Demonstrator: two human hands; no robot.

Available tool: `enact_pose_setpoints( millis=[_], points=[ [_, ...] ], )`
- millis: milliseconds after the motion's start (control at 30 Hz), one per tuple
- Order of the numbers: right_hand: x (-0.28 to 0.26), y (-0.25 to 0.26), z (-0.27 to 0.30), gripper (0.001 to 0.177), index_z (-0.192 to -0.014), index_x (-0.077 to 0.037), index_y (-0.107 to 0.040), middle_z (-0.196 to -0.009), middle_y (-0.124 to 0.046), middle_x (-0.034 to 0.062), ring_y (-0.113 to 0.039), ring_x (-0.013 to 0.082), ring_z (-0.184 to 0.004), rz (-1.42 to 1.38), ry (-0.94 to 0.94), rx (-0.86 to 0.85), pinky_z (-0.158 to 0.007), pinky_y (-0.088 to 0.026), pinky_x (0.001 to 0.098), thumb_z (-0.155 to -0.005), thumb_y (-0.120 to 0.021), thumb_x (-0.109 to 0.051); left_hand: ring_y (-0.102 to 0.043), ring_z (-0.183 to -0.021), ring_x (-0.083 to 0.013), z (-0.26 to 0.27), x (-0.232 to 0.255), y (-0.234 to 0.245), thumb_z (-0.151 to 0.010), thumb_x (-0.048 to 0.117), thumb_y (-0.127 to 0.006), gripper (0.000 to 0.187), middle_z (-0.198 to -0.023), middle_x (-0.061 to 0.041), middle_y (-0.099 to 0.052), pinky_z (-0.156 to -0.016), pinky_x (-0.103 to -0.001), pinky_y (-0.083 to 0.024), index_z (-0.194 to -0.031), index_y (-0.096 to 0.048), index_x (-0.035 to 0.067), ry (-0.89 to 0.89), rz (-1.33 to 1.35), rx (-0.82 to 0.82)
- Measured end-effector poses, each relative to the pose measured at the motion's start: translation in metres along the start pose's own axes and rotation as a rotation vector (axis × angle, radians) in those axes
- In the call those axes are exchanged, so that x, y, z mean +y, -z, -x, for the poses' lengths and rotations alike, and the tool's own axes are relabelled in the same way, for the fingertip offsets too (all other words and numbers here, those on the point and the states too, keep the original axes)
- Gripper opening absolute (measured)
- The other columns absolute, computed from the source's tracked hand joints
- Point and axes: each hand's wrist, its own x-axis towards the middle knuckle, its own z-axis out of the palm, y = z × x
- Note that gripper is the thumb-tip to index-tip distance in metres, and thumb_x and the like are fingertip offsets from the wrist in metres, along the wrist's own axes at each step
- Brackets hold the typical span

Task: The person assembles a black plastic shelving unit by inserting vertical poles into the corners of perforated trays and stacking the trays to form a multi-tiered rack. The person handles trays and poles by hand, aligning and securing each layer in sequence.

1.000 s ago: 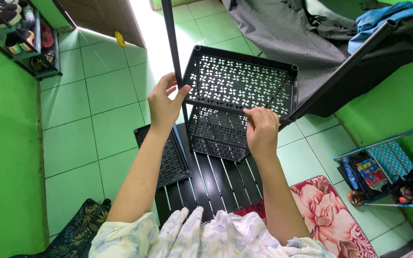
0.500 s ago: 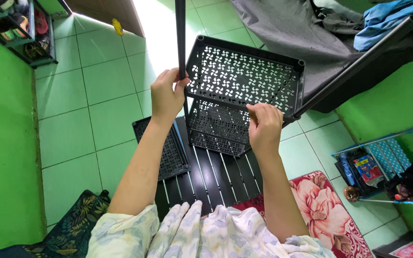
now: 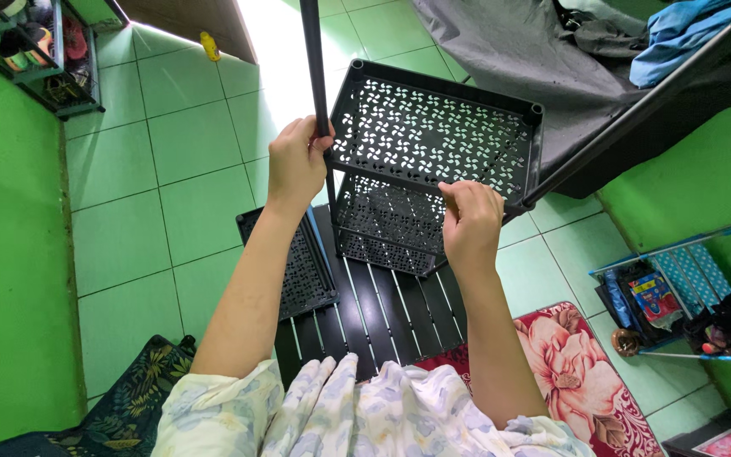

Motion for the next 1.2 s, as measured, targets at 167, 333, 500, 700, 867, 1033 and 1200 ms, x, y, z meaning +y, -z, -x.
enact_pose_setpoints(
  millis=[167,333,500,700,867,1033,1200],
  points=[
    [-0.001,-0.001,0.000,0.019,-0.105,-0.006,-0.071,-0.100,-0.068,0.0072,-0.064,0.0281,-0.096,0.005,0.000,0.005,-0.093,-0.045,0.0410,-0.090,-0.073,0.005,-0.065,-0.072,-0.0234,-0.003,0.000,0.003,-0.093,-0.006,-0.064,0.009,-0.079,-0.010,-0.065,-0.068,-0.037,-0.052,-0.096,-0.066,0.002,-0.033,0.026,-0.033],
    [-0.001,-0.001,-0.001,0.019,-0.104,-0.006,-0.071,-0.100,-0.069,0.0076,-0.064,0.0285,-0.096,-0.001,0.003,0.006,-0.092,-0.044,0.0407,-0.088,-0.073,0.005,-0.066,-0.073,-0.0222,-0.006,-0.004,0.004,-0.092,-0.005,-0.065,0.010,-0.081,-0.010,-0.067,-0.068,-0.036,-0.052,-0.097,-0.067,0.003,-0.021,0.024,-0.057],
    [-0.002,0.002,-0.002,0.020,-0.103,-0.006,-0.071,-0.098,-0.068,0.0071,-0.063,0.0283,-0.096,-0.010,-0.010,-0.003,-0.092,-0.045,0.0410,-0.087,-0.073,0.006,-0.073,-0.088,-0.0257,0.007,-0.007,-0.004,-0.093,0.006,-0.074,0.015,-0.094,-0.012,-0.074,-0.079,-0.038,-0.055,-0.108,-0.072,0.003,-0.029,0.017,0.071],
    [-0.004,0.000,-0.003,0.022,-0.104,-0.006,-0.070,-0.097,-0.067,0.0067,-0.063,0.0280,-0.095,0.000,-0.010,-0.004,-0.092,-0.045,0.0416,-0.086,-0.072,0.006,-0.072,-0.098,-0.0291,0.035,-0.006,-0.019,-0.083,0.019,-0.087,0.033,-0.104,-0.013,-0.075,-0.087,-0.039,-0.055,-0.107,-0.073,0.001,0.028,-0.040,0.256],
    [-0.002,-0.001,-0.003,0.022,-0.105,-0.007,-0.070,-0.098,-0.067,0.0069,-0.063,0.0283,-0.096,0.005,-0.004,-0.004,-0.092,-0.044,0.0416,-0.086,-0.073,0.006,-0.073,-0.092,-0.0271,0.033,-0.009,-0.021,-0.084,0.024,-0.088,0.030,-0.099,-0.010,-0.076,-0.084,-0.039,-0.054,-0.099,-0.075,0.002,0.075,-0.108,0.277],
    [-0.001,0.000,-0.002,0.023,-0.105,-0.006,-0.070,-0.098,-0.067,0.0074,-0.063,0.0285,-0.096,0.002,-0.005,-0.012,-0.093,-0.044,0.0415,-0.086,-0.072,0.006,-0.070,-0.089,-0.0259,0.028,-0.011,-0.026,-0.085,0.030,-0.087,0.029,-0.093,-0.007,-0.076,-0.084,-0.041,-0.048,-0.094,-0.075,0.004,0.027,-0.175,0.297],
    [-0.001,-0.001,-0.003,0.022,-0.104,-0.006,-0.070,-0.098,-0.068,0.0068,-0.063,0.0277,-0.096,0.000,-0.014,-0.003,-0.093,-0.044,0.0410,-0.086,-0.071,0.007,-0.067,-0.081,-0.0218,0.025,-0.017,-0.026,-0.092,0.030,-0.082,0.024,-0.085,-0.004,-0.073,-0.088,-0.042,-0.042,-0.095,-0.077,0.007,-0.020,-0.259,0.260]
  ],
)
